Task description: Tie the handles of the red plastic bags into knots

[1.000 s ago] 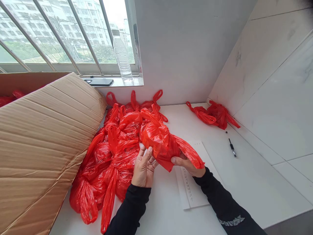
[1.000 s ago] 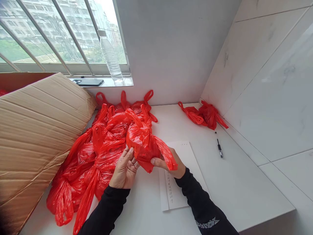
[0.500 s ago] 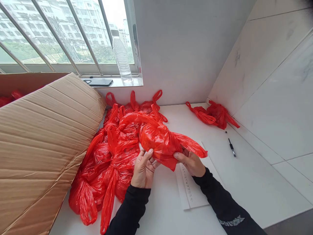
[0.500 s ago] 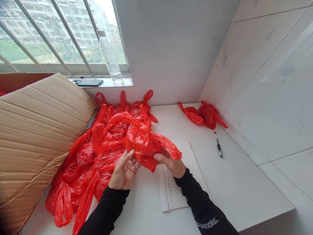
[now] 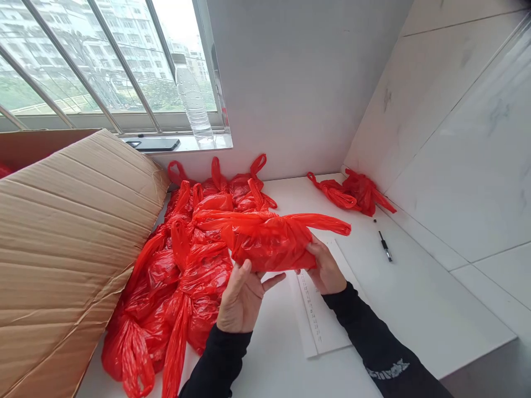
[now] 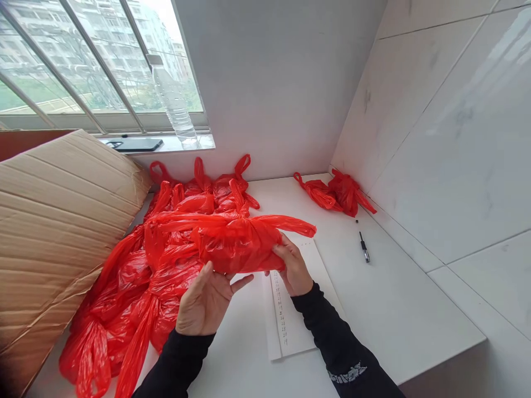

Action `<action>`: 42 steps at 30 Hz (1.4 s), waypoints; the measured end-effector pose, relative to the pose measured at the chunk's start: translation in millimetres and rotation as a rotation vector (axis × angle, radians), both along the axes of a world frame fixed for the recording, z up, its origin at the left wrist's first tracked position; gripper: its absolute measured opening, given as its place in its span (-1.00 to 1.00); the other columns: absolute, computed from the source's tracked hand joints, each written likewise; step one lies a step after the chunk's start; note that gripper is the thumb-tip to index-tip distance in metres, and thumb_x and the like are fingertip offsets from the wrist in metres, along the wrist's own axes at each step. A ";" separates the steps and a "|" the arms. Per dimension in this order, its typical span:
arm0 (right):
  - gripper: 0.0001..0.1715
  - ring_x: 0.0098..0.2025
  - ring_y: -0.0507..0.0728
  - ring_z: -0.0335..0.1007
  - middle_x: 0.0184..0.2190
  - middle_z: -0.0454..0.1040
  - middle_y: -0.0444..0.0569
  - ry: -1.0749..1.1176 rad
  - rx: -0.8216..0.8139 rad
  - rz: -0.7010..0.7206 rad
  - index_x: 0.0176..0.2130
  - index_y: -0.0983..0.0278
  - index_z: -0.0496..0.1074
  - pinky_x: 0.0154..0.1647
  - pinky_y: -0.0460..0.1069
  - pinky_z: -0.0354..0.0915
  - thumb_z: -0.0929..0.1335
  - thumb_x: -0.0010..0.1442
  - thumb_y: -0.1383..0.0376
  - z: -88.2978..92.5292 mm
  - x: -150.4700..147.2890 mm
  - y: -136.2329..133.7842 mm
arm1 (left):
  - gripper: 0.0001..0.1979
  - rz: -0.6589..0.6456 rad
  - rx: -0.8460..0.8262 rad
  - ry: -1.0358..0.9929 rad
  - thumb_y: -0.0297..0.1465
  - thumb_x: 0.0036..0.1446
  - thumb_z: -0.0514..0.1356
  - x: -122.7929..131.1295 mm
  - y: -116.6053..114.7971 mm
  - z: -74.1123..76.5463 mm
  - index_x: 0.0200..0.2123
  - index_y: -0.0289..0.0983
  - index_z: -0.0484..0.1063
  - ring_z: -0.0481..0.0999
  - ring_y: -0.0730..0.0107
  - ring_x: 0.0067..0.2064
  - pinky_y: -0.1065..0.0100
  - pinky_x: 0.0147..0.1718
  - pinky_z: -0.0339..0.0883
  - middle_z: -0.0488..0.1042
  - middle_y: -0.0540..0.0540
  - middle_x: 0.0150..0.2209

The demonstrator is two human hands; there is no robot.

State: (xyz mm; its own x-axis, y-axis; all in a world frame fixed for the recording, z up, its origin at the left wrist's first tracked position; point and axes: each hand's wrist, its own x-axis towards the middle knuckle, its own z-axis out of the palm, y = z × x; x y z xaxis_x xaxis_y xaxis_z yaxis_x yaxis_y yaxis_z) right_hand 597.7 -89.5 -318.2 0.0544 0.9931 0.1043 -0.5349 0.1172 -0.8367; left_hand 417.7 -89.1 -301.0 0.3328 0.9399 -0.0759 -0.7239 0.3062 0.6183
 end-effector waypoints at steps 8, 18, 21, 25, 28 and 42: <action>-0.91 -0.25 0.17 0.42 -0.33 0.50 -0.07 -0.095 0.026 -0.026 -0.29 0.22 0.46 -0.26 0.03 0.37 0.38 0.13 0.28 -7.1 -1.7 -0.6 | -0.55 0.157 -0.013 0.164 -0.29 0.12 0.34 2.0 6.9 -9.0 0.09 -0.06 0.40 0.53 0.18 0.08 0.09 0.05 0.44 0.53 -0.04 0.09; -0.64 -0.06 0.22 0.47 -0.09 0.52 -0.01 -0.291 0.024 0.103 -0.07 0.16 0.43 -0.01 0.12 0.39 0.48 0.14 0.16 6.8 -5.2 -9.8 | -0.40 0.165 0.043 0.284 -0.38 -0.04 0.44 5.5 -1.5 -0.5 0.11 -0.20 0.42 0.57 0.10 0.03 0.21 0.00 0.45 0.59 -0.16 -0.01; -0.77 -0.15 0.20 0.48 -0.22 0.54 -0.04 -0.335 0.015 0.091 -0.22 0.19 0.46 -0.08 0.09 0.39 0.47 0.17 0.14 4.1 -3.8 -8.3 | -0.45 0.145 0.051 0.301 -0.38 -0.04 0.44 6.7 -2.6 1.3 0.06 -0.22 0.47 0.57 0.08 0.02 0.21 0.00 0.44 0.60 -0.16 -0.03; -0.79 -0.21 0.17 0.43 -0.32 0.50 -0.09 -0.370 0.023 0.011 -0.31 0.21 0.46 -0.13 0.05 0.36 0.45 0.18 0.12 0.4 -2.6 -7.0 | -0.56 0.114 -0.013 0.239 -0.27 0.07 0.37 6.6 -1.0 0.3 0.03 -0.24 0.51 0.56 0.08 0.04 0.21 0.01 0.44 0.61 -0.16 -0.03; -0.80 -0.22 0.16 0.40 -0.31 0.48 -0.10 -0.358 0.031 0.001 -0.30 0.20 0.45 -0.15 0.04 0.35 0.44 0.18 0.13 2.0 -3.5 -7.7 | -0.61 0.090 -0.048 0.213 -0.23 0.11 0.34 5.2 0.8 -2.5 -0.02 -0.26 0.53 0.56 0.10 0.05 0.22 0.02 0.43 0.61 -0.17 -0.04; -0.75 -0.20 0.18 0.42 -0.27 0.52 -0.09 -0.340 -0.005 -0.002 -0.22 0.19 0.48 -0.09 0.07 0.36 0.46 0.15 0.11 1.6 -4.4 -6.9 | -0.54 0.044 0.078 0.274 -0.37 0.02 0.41 6.6 -0.2 -4.9 0.03 -0.23 0.50 0.56 0.12 0.04 0.23 -0.01 0.44 0.58 -0.18 0.01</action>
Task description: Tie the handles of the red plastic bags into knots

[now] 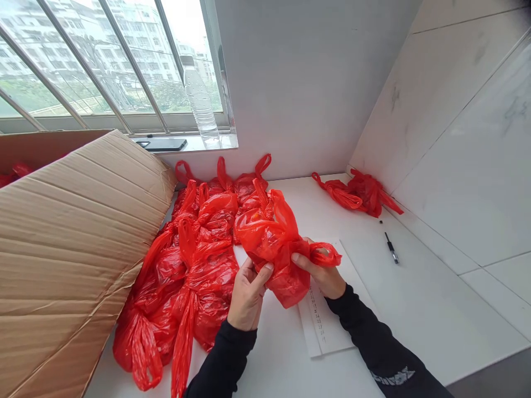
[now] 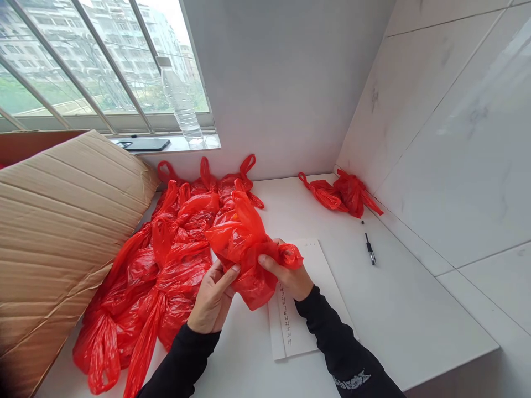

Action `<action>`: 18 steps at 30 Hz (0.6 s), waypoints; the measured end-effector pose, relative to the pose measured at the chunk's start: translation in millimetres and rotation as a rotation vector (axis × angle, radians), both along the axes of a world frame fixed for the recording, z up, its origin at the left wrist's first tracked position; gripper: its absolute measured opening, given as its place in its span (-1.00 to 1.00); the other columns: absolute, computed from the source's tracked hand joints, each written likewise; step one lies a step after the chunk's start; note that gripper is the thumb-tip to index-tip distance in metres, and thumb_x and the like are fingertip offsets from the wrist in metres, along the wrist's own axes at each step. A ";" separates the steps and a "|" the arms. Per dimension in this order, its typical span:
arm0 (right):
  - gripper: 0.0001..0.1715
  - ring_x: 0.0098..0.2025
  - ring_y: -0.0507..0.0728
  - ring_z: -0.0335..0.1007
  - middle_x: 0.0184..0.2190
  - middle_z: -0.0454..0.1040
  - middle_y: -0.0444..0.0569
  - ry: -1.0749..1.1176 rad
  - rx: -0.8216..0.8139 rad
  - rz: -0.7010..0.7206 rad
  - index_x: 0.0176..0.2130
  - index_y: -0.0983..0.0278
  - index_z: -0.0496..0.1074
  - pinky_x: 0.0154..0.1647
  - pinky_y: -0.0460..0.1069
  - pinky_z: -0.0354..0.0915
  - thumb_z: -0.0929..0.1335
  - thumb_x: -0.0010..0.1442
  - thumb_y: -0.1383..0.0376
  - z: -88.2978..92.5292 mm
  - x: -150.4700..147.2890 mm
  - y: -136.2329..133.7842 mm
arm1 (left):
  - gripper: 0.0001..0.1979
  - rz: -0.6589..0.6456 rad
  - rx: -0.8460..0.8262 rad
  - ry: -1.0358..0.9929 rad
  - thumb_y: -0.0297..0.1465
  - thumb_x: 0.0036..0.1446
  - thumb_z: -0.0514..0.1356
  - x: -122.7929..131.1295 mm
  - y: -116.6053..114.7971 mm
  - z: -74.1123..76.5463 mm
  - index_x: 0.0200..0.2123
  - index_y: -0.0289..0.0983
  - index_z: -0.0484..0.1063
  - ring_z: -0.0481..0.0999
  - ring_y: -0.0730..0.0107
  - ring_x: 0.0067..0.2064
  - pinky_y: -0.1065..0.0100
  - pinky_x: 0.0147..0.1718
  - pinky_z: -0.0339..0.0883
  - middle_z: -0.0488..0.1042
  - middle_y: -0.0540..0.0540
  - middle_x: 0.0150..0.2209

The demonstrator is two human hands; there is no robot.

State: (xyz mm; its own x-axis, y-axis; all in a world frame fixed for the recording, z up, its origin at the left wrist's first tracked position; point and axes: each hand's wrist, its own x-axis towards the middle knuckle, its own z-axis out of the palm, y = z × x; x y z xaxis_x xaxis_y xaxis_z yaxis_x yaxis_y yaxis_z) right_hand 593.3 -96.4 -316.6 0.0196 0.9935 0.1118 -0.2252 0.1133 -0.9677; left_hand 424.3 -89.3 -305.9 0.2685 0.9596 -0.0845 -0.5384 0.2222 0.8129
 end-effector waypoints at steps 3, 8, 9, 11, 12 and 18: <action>-0.74 -0.20 0.18 0.43 -0.25 0.53 -0.08 -0.020 -0.010 0.025 -0.21 0.17 0.48 -0.10 0.08 0.36 0.47 0.14 0.11 1.1 -0.4 -0.3 | -0.54 0.025 -0.017 0.021 -0.37 0.02 0.41 -1.3 0.2 -2.1 0.03 -0.24 0.50 0.57 0.11 0.02 0.23 -0.02 0.45 0.60 -0.17 -0.03; -0.81 -0.25 0.14 0.40 -0.34 0.49 -0.11 0.041 0.007 -0.021 -0.23 0.17 0.52 -0.11 0.05 0.34 0.47 0.15 0.15 -4.8 -0.3 0.6 | -0.60 0.059 -0.074 0.009 -0.29 0.05 0.40 -0.3 1.6 -7.6 -0.03 -0.25 0.54 0.59 0.15 -0.01 0.25 -0.04 0.46 0.61 -0.16 -0.03; -0.80 -0.26 0.14 0.39 -0.35 0.49 -0.11 0.061 0.006 -0.028 -0.22 0.17 0.52 -0.12 0.05 0.34 0.47 0.15 0.15 -5.8 -0.6 0.7 | -0.62 0.067 -0.092 -0.003 -0.28 0.04 0.40 0.2 2.4 -8.5 -0.06 -0.26 0.55 0.59 0.14 -0.01 0.25 -0.04 0.47 0.61 -0.17 -0.05; -0.79 -0.26 0.15 0.39 -0.35 0.48 -0.10 0.095 0.003 -0.031 -0.23 0.18 0.52 -0.14 0.05 0.35 0.48 0.14 0.15 -6.8 -1.5 0.7 | -0.65 0.078 -0.123 -0.026 -0.28 0.03 0.41 0.8 4.0 -10.2 -0.12 -0.28 0.57 0.60 0.13 -0.02 0.25 -0.05 0.47 0.63 -0.17 -0.08; -0.78 -0.27 0.15 0.39 -0.35 0.48 -0.10 0.107 0.003 -0.030 -0.23 0.18 0.52 -0.15 0.05 0.35 0.48 0.13 0.15 -6.7 -2.1 0.6 | -0.66 0.080 -0.135 -0.036 -0.28 0.01 0.41 0.8 4.7 -10.8 -0.14 -0.28 0.58 0.60 0.13 -0.03 0.24 -0.05 0.48 0.63 -0.17 -0.10; -0.73 -0.25 0.15 0.40 -0.31 0.49 -0.10 0.064 0.013 -0.047 -0.22 0.18 0.44 -0.15 0.04 0.36 0.46 0.15 0.10 -1.3 -3.9 -2.1 | -0.67 0.101 -0.141 -0.033 -0.28 0.00 0.42 -0.9 6.1 -9.0 -0.15 -0.28 0.58 0.60 0.13 -0.02 0.24 -0.05 0.48 0.64 -0.16 -0.10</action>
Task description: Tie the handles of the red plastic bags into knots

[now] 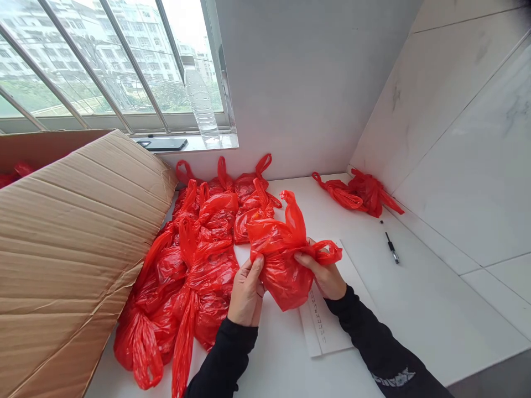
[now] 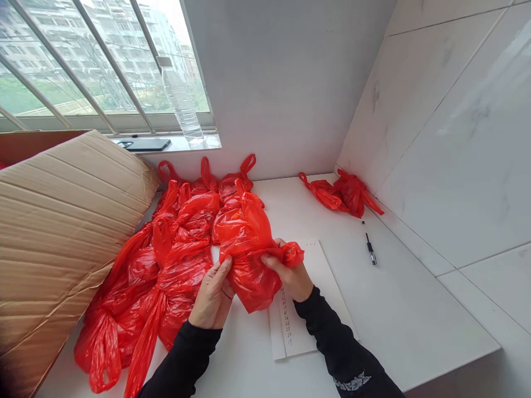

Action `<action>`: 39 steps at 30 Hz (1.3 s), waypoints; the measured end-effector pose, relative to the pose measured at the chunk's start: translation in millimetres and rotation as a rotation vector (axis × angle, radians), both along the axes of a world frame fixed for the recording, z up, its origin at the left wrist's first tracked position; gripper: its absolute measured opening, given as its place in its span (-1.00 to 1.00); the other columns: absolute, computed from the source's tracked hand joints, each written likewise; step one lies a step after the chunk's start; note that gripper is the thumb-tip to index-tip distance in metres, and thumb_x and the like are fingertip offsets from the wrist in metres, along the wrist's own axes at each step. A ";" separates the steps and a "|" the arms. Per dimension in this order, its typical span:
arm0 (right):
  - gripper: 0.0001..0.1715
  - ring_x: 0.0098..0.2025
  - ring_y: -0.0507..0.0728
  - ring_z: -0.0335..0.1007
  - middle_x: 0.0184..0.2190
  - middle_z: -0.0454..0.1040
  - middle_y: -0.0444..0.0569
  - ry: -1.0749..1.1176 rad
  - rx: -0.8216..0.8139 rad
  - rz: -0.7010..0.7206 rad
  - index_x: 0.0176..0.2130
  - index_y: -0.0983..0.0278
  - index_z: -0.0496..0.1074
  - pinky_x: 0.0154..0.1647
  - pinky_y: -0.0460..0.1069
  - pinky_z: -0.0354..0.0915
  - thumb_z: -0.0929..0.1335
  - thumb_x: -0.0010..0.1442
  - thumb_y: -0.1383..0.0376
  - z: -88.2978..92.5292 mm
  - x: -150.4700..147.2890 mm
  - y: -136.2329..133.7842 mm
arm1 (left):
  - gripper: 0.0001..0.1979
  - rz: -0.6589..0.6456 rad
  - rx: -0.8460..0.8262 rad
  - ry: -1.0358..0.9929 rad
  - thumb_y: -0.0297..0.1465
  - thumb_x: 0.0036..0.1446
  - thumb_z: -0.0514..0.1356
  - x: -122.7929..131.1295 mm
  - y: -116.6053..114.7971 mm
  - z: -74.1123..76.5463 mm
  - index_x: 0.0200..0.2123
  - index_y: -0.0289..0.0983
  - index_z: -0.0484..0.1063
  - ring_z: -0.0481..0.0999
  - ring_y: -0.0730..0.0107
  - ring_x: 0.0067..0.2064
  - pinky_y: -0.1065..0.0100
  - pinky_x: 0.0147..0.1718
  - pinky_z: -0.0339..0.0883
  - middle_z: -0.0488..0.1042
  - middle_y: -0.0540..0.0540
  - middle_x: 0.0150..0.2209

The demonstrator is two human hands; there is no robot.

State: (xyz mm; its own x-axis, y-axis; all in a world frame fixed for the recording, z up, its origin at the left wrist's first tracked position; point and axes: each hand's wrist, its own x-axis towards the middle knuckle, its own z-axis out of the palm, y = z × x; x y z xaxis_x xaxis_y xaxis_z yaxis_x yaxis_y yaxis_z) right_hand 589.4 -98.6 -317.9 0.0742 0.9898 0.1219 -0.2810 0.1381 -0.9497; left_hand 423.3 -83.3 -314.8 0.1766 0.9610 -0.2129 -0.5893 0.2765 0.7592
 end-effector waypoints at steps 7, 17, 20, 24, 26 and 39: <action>-0.67 -0.21 0.17 0.44 -0.22 0.51 -0.08 -0.146 0.015 0.000 -0.17 0.17 0.40 -0.15 0.06 0.40 0.47 0.14 0.08 7.8 0.4 -2.3 | -0.62 -0.097 0.100 0.062 -0.32 0.02 0.41 -0.9 -6.4 7.8 -0.06 -0.25 0.57 0.60 0.09 -0.03 0.17 0.00 0.45 0.61 -0.19 -0.05; -0.76 -0.18 0.19 0.43 -0.23 0.51 -0.07 -0.141 0.026 0.026 -0.18 0.16 0.43 -0.12 0.07 0.38 0.42 0.20 0.10 6.0 -1.4 -4.0 | -0.66 -0.098 0.071 0.061 -0.25 0.06 0.38 0.0 -8.2 4.1 -0.12 -0.30 0.57 0.60 0.10 -0.06 0.21 -0.02 0.45 0.64 -0.19 -0.14; -0.65 -0.17 0.18 0.45 -0.15 0.51 -0.07 -0.095 0.039 -0.002 -0.08 0.13 0.36 -0.13 0.06 0.41 0.44 0.17 0.11 10.1 -3.4 -6.8 | -0.67 -0.072 0.060 0.133 -0.23 0.04 0.40 0.2 -7.9 2.9 -0.16 -0.29 0.56 0.63 0.11 -0.11 0.21 -0.08 0.48 0.65 -0.16 -0.18; -0.75 -0.32 0.17 0.44 -0.35 0.52 -0.07 -0.134 0.028 -0.013 -0.25 0.21 0.45 -0.27 0.04 0.39 0.44 0.17 0.10 11.7 -2.3 -5.6 | -0.63 -0.090 0.034 0.179 -0.21 0.00 0.41 2.2 -9.5 5.2 -0.15 -0.29 0.57 0.65 0.07 -0.18 0.19 -0.16 0.52 0.66 -0.16 -0.24; -0.75 -0.37 0.16 0.41 -0.42 0.50 -0.09 -0.133 0.013 -0.014 -0.33 0.23 0.46 -0.31 0.03 0.36 0.44 0.17 0.10 10.7 -1.4 -4.4 | -0.59 -0.100 0.013 0.160 -0.18 0.02 0.39 3.3 -10.2 6.4 -0.10 -0.28 0.58 0.64 0.04 -0.15 0.18 -0.15 0.52 0.66 -0.17 -0.22; -0.81 -0.43 0.07 0.30 -0.47 0.39 -0.17 -0.155 0.048 0.103 -0.38 0.23 0.43 -0.39 -0.03 0.26 0.45 0.17 0.19 14.7 -1.3 -8.4 | -0.66 0.011 -0.008 0.087 -0.24 0.03 0.39 -0.6 -9.0 7.0 -0.14 -0.28 0.62 0.60 0.03 -0.03 0.18 0.01 0.42 0.66 -0.13 -0.20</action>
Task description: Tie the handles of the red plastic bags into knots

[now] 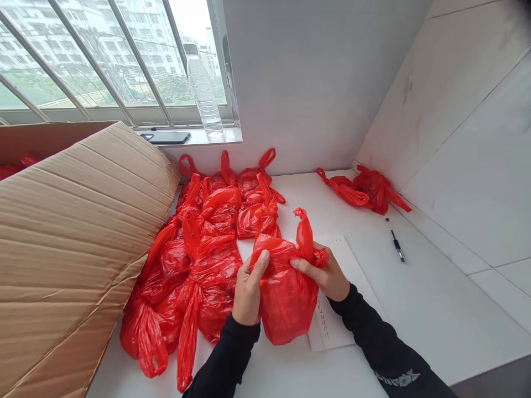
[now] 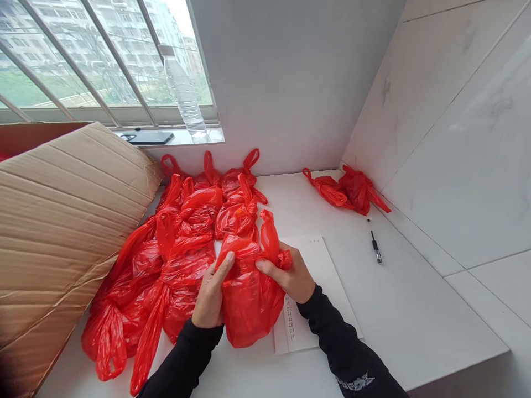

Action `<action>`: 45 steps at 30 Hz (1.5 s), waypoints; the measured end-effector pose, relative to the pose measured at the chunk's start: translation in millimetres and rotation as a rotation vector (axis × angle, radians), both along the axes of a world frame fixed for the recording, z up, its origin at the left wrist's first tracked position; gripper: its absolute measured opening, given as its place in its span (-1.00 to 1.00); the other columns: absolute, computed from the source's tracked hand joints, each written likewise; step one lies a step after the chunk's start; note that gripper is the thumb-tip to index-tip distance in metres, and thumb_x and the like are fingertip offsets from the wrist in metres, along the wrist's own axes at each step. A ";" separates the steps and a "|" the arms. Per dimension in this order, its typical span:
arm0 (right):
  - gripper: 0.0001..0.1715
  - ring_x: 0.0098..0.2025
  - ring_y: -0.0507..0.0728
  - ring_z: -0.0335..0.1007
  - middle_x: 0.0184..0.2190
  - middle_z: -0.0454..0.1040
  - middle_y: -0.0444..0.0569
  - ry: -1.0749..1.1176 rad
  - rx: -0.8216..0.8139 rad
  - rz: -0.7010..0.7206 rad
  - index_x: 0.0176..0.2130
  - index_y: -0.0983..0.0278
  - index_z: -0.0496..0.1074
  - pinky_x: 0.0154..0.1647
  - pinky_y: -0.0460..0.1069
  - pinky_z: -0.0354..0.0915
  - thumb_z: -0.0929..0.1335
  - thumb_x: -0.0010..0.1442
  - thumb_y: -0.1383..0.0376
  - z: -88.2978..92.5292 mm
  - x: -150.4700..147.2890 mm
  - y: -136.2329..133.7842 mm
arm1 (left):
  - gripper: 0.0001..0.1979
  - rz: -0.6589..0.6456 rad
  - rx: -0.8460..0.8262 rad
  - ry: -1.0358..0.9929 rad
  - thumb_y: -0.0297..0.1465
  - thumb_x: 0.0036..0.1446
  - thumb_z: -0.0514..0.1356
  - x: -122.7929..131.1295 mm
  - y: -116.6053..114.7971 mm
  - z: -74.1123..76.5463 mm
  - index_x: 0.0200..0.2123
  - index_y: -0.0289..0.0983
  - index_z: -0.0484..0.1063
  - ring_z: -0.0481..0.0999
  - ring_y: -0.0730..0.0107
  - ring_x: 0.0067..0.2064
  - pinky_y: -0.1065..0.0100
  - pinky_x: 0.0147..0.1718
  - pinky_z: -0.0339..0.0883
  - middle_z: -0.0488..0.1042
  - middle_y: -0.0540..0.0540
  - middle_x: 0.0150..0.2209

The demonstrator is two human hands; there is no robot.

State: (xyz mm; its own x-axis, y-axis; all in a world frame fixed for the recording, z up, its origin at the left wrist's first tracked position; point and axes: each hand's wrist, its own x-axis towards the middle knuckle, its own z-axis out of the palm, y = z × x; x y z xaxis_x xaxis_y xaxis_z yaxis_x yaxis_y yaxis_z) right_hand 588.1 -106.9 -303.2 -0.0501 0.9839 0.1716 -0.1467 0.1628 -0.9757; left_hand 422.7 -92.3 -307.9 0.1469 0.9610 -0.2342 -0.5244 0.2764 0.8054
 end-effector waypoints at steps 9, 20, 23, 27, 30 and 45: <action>-0.84 -0.39 0.10 0.35 -0.44 0.44 -0.15 0.046 -0.017 0.046 -0.32 0.24 0.48 -0.35 -0.02 0.30 0.45 0.16 0.20 1.6 -2.4 0.2 | -0.59 0.079 0.023 0.038 -0.10 0.04 0.35 1.8 2.2 3.4 -0.18 -0.29 0.63 0.61 0.06 -0.08 0.20 -0.04 0.46 0.66 -0.12 -0.25; -0.74 -0.19 0.15 0.46 -0.17 0.52 -0.06 0.129 -0.051 0.052 -0.09 0.17 0.43 -0.10 0.06 0.40 0.40 0.25 0.12 -9.0 -0.8 6.4 | -0.55 -0.007 0.194 0.264 -0.18 0.08 0.33 -7.3 9.7 -2.0 0.00 -0.27 0.47 0.59 0.11 -0.06 0.19 -0.05 0.44 0.60 -0.18 -0.08; -0.55 -0.15 0.16 0.49 -0.15 0.51 -0.05 0.087 -0.118 0.084 0.06 0.14 0.35 -0.06 0.09 0.41 0.44 0.22 0.11 -13.5 -2.3 7.6 | -0.47 0.152 0.350 0.548 -0.19 0.14 0.28 -18.0 18.0 -1.0 0.15 -0.24 0.36 0.50 0.08 0.08 0.12 0.06 0.38 0.49 -0.22 0.07; -0.37 -0.06 0.20 0.49 -0.07 0.50 0.01 0.050 -0.151 0.040 0.17 0.13 0.28 -0.03 0.12 0.42 0.46 0.18 0.10 -19.7 -3.4 9.8 | -0.37 0.480 0.709 1.029 -0.31 0.21 0.23 -25.6 16.9 2.4 0.31 -0.18 0.14 0.29 0.09 0.26 0.06 0.21 0.22 0.26 -0.25 0.27; -0.41 -0.01 0.22 0.48 -0.02 0.50 0.05 0.045 -0.130 0.021 0.15 0.16 0.33 -0.02 0.13 0.43 0.45 0.18 0.10 -20.7 -3.0 11.7 | -0.57 0.333 0.863 1.208 -0.34 0.32 0.09 -20.9 4.4 -2.1 0.24 -0.21 0.27 0.34 0.13 0.23 0.06 0.19 0.27 0.38 -0.23 0.17; -0.52 -0.26 0.11 0.49 -0.14 0.53 0.00 -0.166 -0.010 -0.311 0.05 0.19 0.41 -0.12 0.06 0.42 0.27 0.30 -0.03 -17.1 -1.3 17.9 | -0.44 0.021 1.122 1.776 -0.25 0.32 0.01 -11.6 -7.8 -27.8 0.35 -0.27 0.16 0.16 0.01 0.37 -0.09 0.27 0.13 0.20 -0.19 0.36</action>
State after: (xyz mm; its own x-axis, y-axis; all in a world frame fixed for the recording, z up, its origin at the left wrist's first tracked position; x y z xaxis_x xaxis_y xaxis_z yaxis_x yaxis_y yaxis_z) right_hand 586.8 -89.1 -320.3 0.2262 0.9579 0.1768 0.0694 0.1651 -0.9838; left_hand 411.1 -100.1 -335.7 0.4607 0.7545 0.4674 0.8196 -0.5637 0.1021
